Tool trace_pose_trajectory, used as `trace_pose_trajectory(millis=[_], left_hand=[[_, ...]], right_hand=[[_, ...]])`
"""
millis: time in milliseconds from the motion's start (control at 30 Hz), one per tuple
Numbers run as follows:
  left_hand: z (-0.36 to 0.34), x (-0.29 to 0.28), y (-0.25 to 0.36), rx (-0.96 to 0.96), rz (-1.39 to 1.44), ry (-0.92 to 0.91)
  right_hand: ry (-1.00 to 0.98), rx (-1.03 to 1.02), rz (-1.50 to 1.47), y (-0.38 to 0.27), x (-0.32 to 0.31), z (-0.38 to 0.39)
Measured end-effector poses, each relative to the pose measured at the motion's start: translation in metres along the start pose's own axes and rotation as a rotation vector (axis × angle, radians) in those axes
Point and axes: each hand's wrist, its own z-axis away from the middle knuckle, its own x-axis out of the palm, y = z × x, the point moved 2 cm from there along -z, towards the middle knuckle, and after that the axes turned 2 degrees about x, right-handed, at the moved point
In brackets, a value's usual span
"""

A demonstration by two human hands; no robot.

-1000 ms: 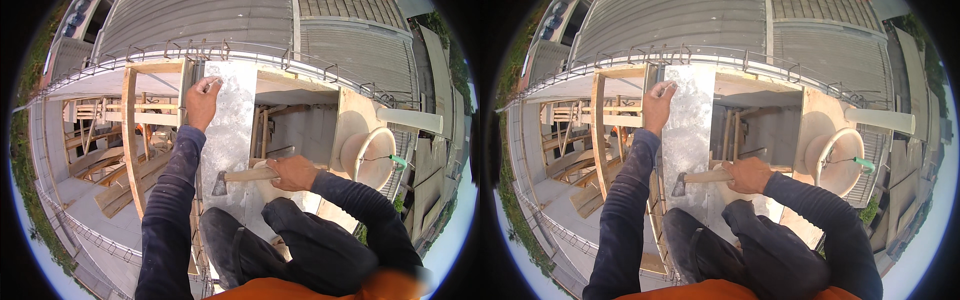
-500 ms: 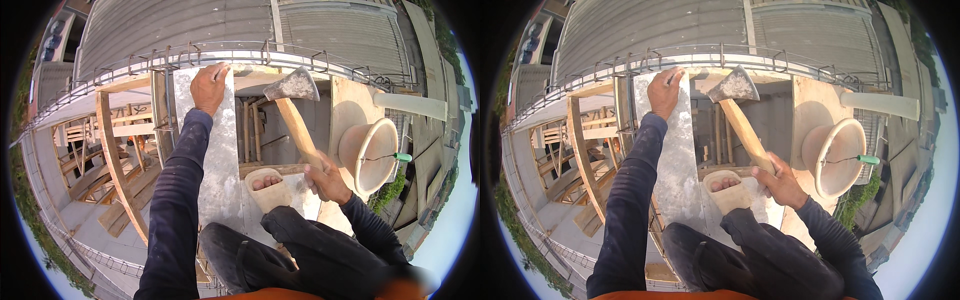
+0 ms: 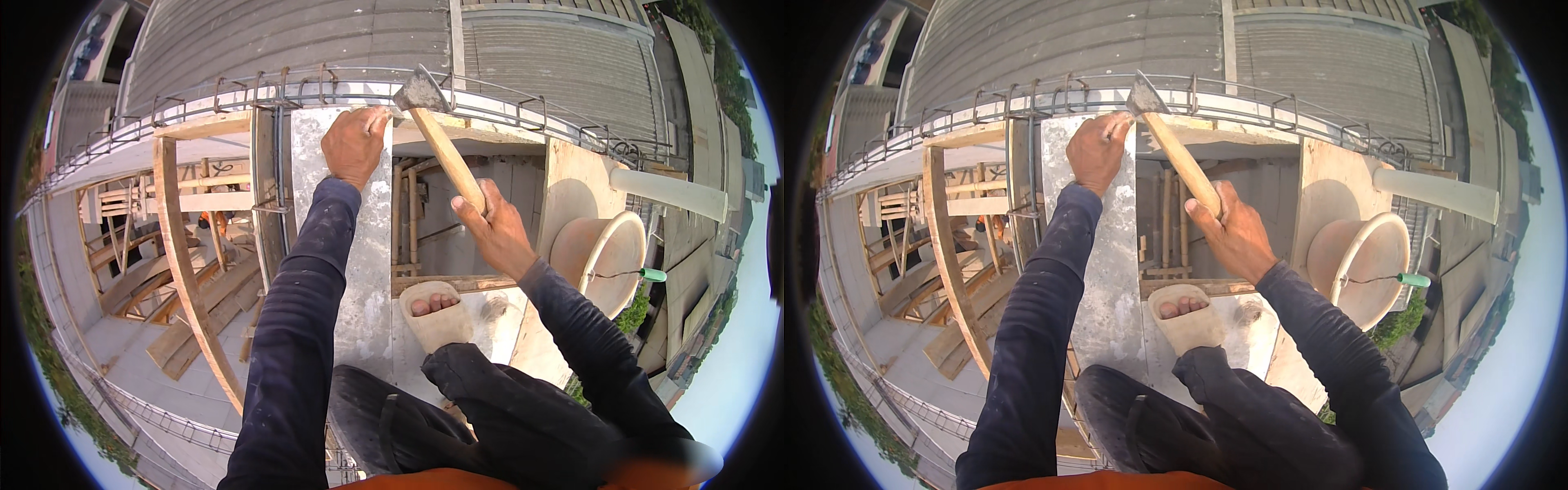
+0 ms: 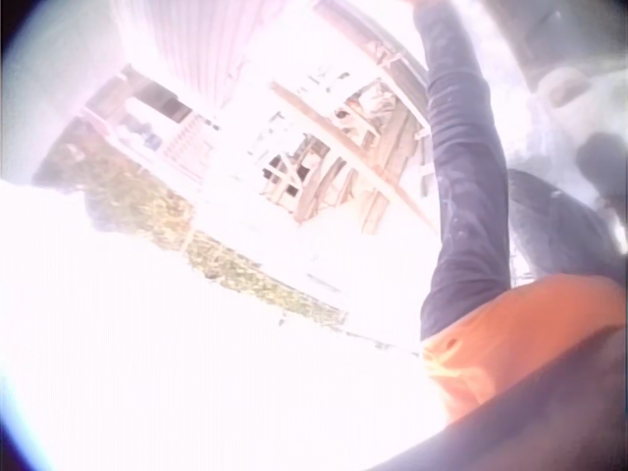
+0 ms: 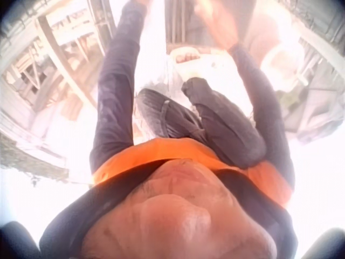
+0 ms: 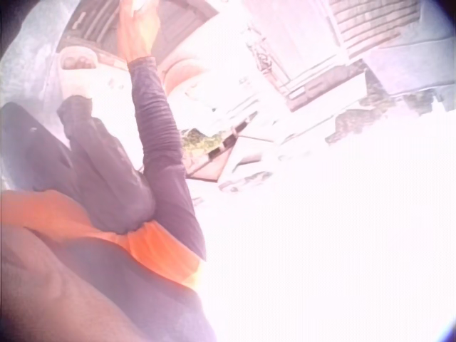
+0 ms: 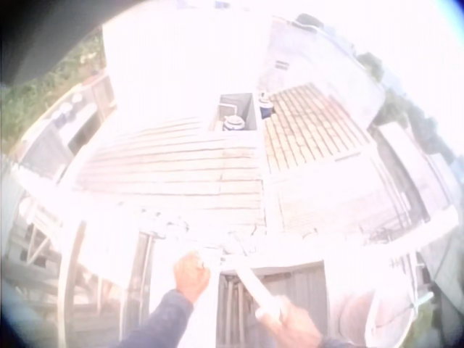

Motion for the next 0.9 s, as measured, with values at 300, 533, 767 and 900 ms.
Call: trace_pose_trajectory(millis=[300, 533, 767, 900], left_hand=[[-0.001, -0.001, 0.002, -0.025, -0.002, -0.006], [-0.001, -0.001, 0.002, -0.037, 0.015, -0.011], [-0.002, -0.001, 0.003, -0.074, -0.031, -0.067], [-0.001, -0.004, 0.003, -0.017, -0.003, -0.013]], right_hand=[[0.075, -0.119, 0.108, 0.018, 0.015, -0.025], [0.084, -0.105, 0.142, 0.013, 0.007, -0.028], [0.025, -0.025, 0.194, 0.023, 0.011, -0.042], [0.072, -0.067, 0.08, 0.018, 0.007, -0.037]])
